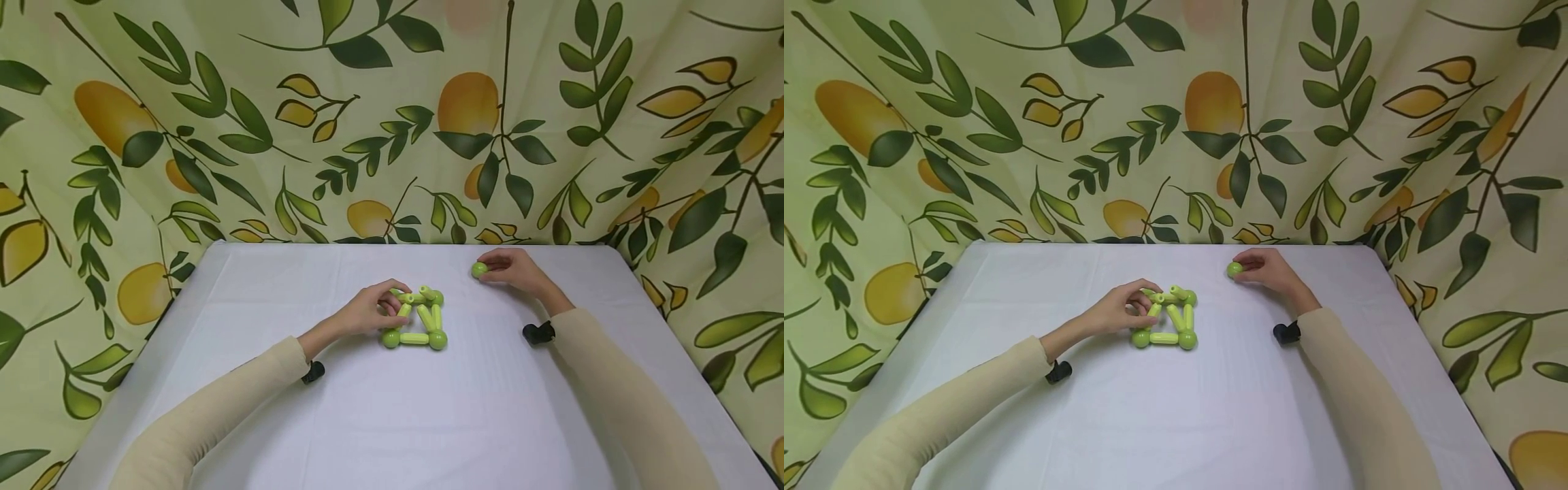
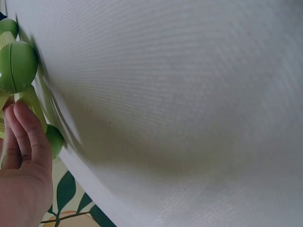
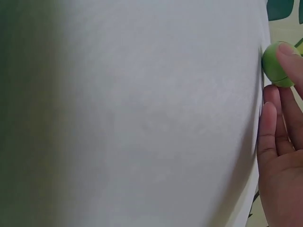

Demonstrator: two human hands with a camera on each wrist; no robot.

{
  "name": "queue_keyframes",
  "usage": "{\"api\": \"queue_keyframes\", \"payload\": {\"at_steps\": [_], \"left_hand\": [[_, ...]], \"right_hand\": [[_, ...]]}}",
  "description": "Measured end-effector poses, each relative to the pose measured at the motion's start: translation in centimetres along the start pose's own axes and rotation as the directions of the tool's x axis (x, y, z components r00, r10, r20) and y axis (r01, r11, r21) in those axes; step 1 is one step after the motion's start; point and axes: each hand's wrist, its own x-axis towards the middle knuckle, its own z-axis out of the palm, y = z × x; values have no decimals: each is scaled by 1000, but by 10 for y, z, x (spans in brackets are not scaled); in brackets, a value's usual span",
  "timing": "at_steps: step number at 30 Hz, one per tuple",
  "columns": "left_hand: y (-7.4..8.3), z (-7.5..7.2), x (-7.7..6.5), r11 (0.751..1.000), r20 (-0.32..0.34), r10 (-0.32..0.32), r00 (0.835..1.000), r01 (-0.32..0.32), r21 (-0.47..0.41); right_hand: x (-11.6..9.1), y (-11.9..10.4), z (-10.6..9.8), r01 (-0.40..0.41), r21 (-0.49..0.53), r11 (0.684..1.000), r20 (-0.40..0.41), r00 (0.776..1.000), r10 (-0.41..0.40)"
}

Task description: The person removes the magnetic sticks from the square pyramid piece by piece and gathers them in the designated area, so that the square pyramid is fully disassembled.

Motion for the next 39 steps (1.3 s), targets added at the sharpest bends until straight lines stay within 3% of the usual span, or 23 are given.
{"api": "queue_keyframes", "payload": {"at_steps": [14,21,27,32,39], "left_hand": [[-3,0,0,1000,0,19,1000,-19,-11],[-5,-4,-2,999,4,17,1000,-17,-41],[-8,-10,-3,999,-38,17,999,-18,-29],[-14,-13,-2,999,-85,38,996,-39,-14],[-17,-16,2,999,-124,31,992,-27,36]], "right_hand": [[0,-6,-8,-44,-65,997,50,998,47],[-6,-18,-10,6,7,1000,-14,1000,-6],[-8,-33,1,112,48,993,-42,993,-110],[-8,-54,20,170,97,981,26,984,-174],[-3,-63,55,174,111,978,176,966,-192]]}}
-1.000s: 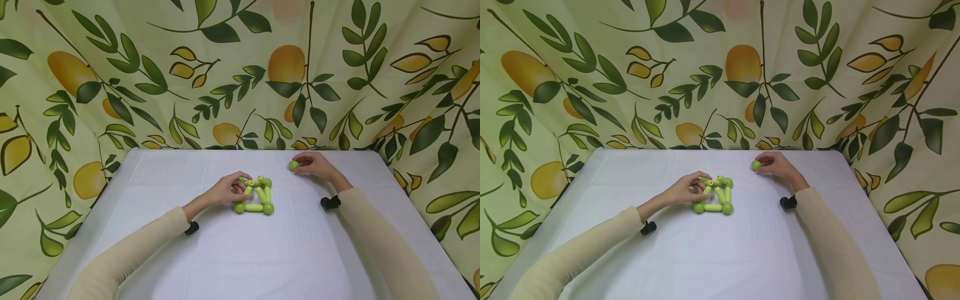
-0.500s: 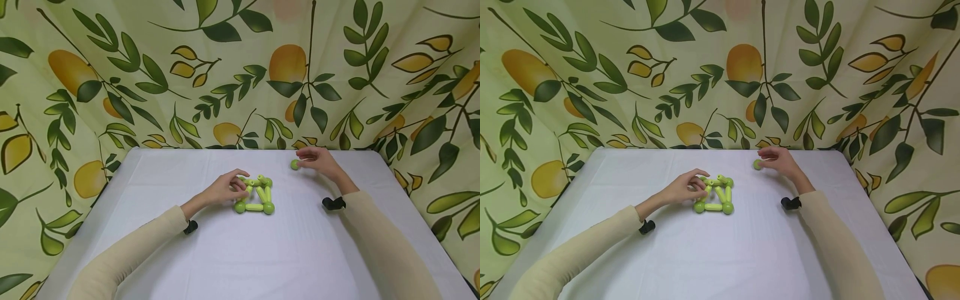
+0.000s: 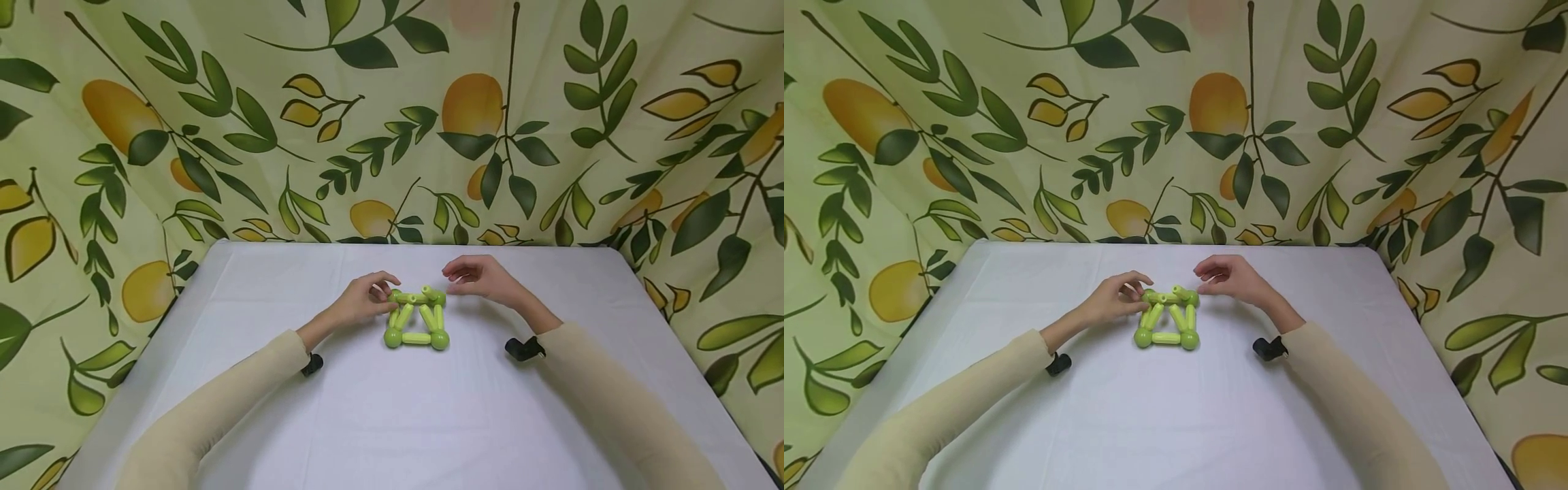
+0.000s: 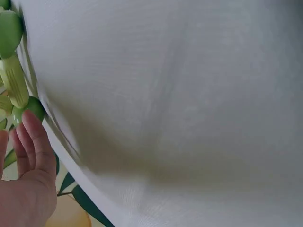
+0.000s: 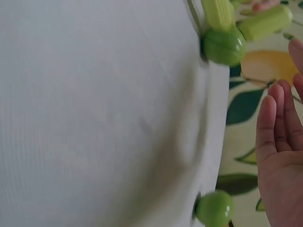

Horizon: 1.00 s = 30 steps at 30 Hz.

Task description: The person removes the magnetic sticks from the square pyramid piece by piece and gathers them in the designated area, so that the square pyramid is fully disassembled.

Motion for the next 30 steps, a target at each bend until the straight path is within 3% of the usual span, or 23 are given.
{"api": "queue_keyframes", "payload": {"at_steps": [5,13,20,30], "left_hand": [[-2,-1,6,999,4,-20,1000,20,37],[-10,0,14,997,44,-78,996,77,20],[-12,0,15,997,55,-80,995,79,14],[-12,-1,15,996,71,-88,994,88,2]], "right_hand": [[7,1,17,-2,-46,999,51,999,4],[13,5,33,-32,-89,996,58,998,37],[16,7,35,-50,-110,993,65,996,57],[16,6,34,-15,-152,988,72,997,27]]}}
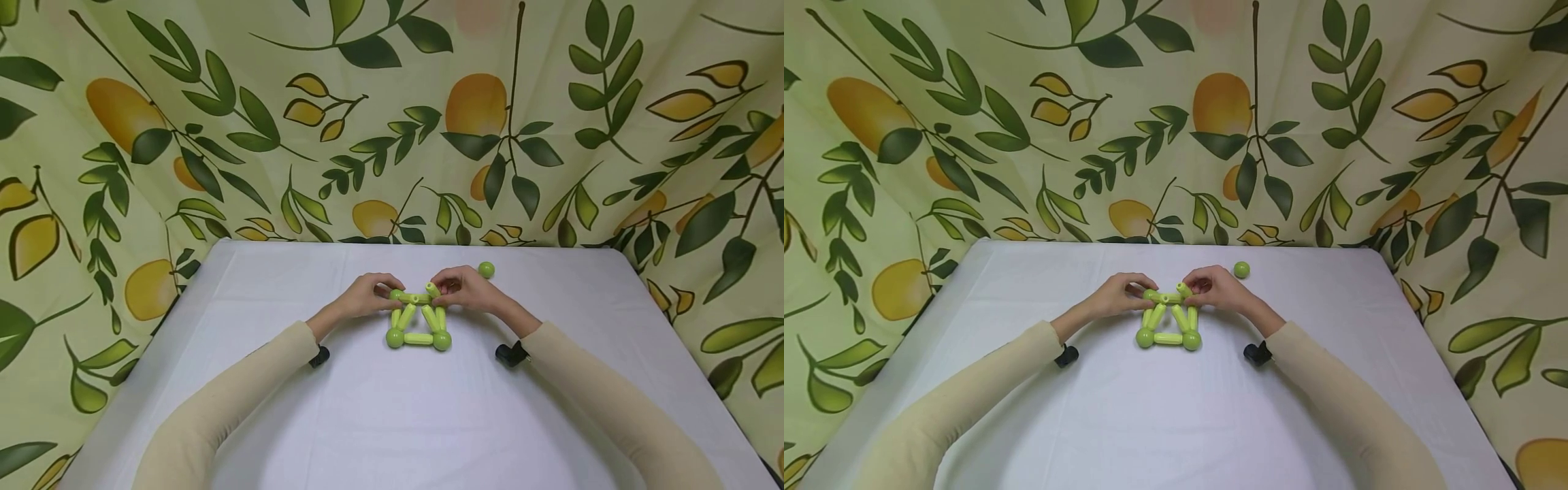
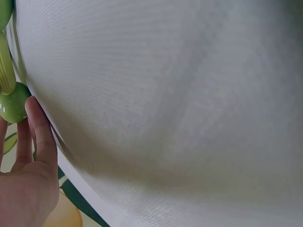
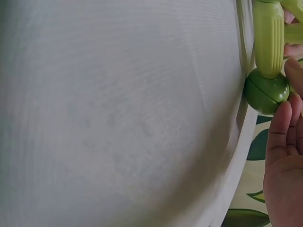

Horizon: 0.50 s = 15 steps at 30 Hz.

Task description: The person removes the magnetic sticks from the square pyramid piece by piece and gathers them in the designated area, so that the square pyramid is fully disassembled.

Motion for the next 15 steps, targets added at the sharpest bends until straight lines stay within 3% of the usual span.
{"api": "queue_keyframes", "payload": {"at_steps": [15], "left_hand": [[2,0,1,1000,4,-22,1000,22,16]], "right_hand": [[-2,-3,-9,26,-88,996,11,1000,-25]]}}
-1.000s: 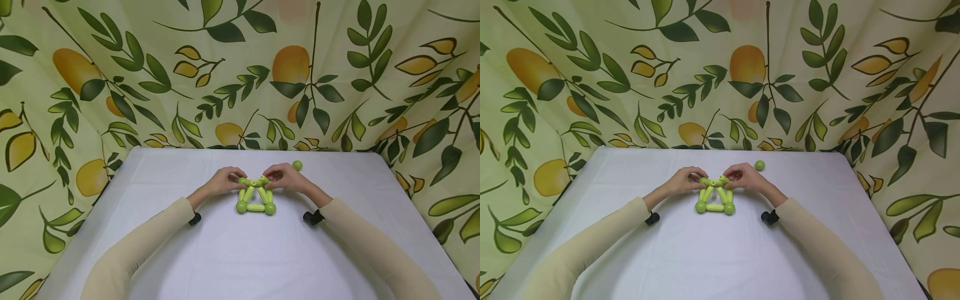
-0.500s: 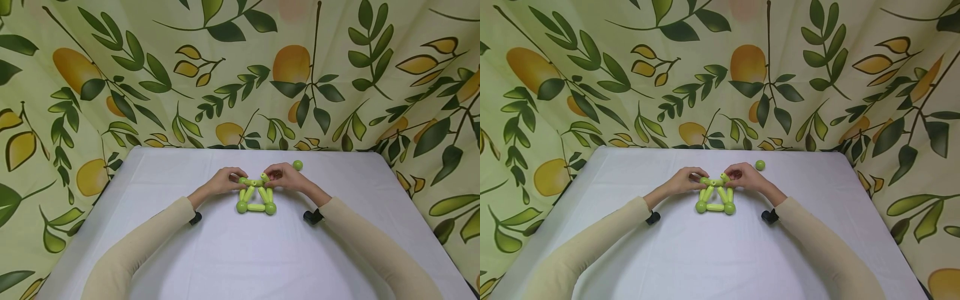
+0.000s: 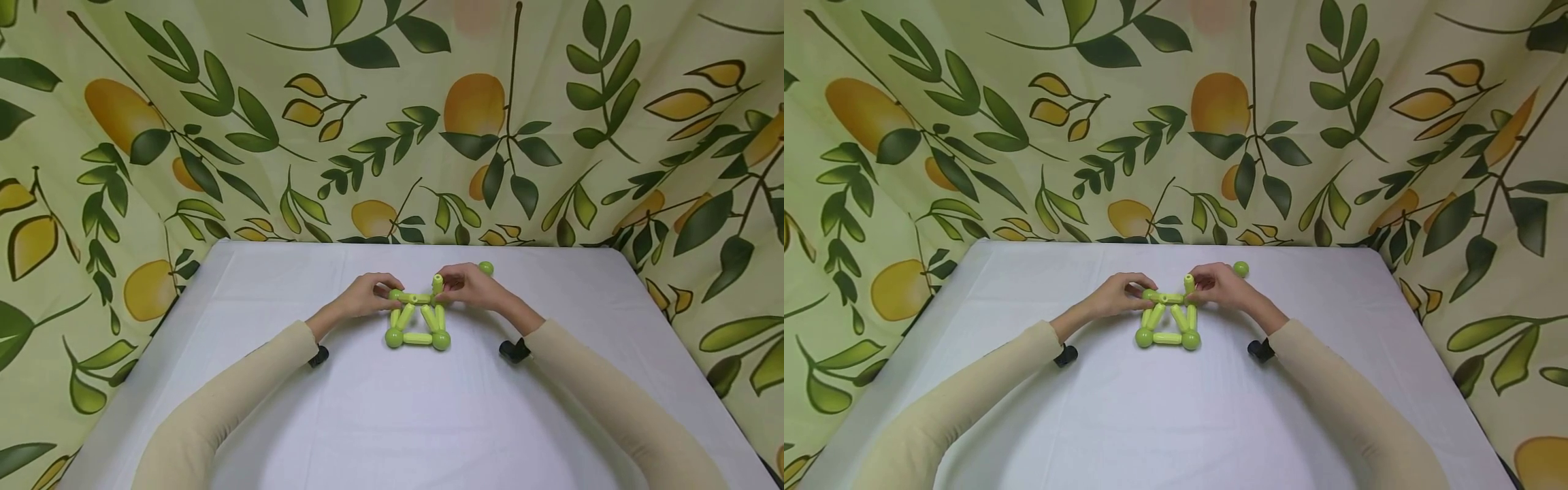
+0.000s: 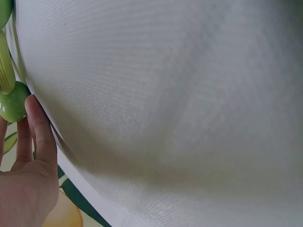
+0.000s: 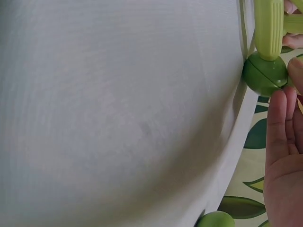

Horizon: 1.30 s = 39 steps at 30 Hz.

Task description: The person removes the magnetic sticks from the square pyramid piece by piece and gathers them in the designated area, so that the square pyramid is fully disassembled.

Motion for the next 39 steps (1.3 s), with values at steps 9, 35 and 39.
{"api": "queue_keyframes", "payload": {"at_steps": [9,35,39], "left_hand": [[1,0,1,1000,12,-3,1000,3,12],[-2,-3,-6,997,-23,-69,997,69,30],[-3,-3,-5,998,-21,-55,998,56,27]], "right_hand": [[-3,-6,-6,-13,0,1000,-21,1000,13],[-49,16,-49,-75,67,995,-218,972,88],[-61,22,-61,-84,58,995,-231,968,95]]}}
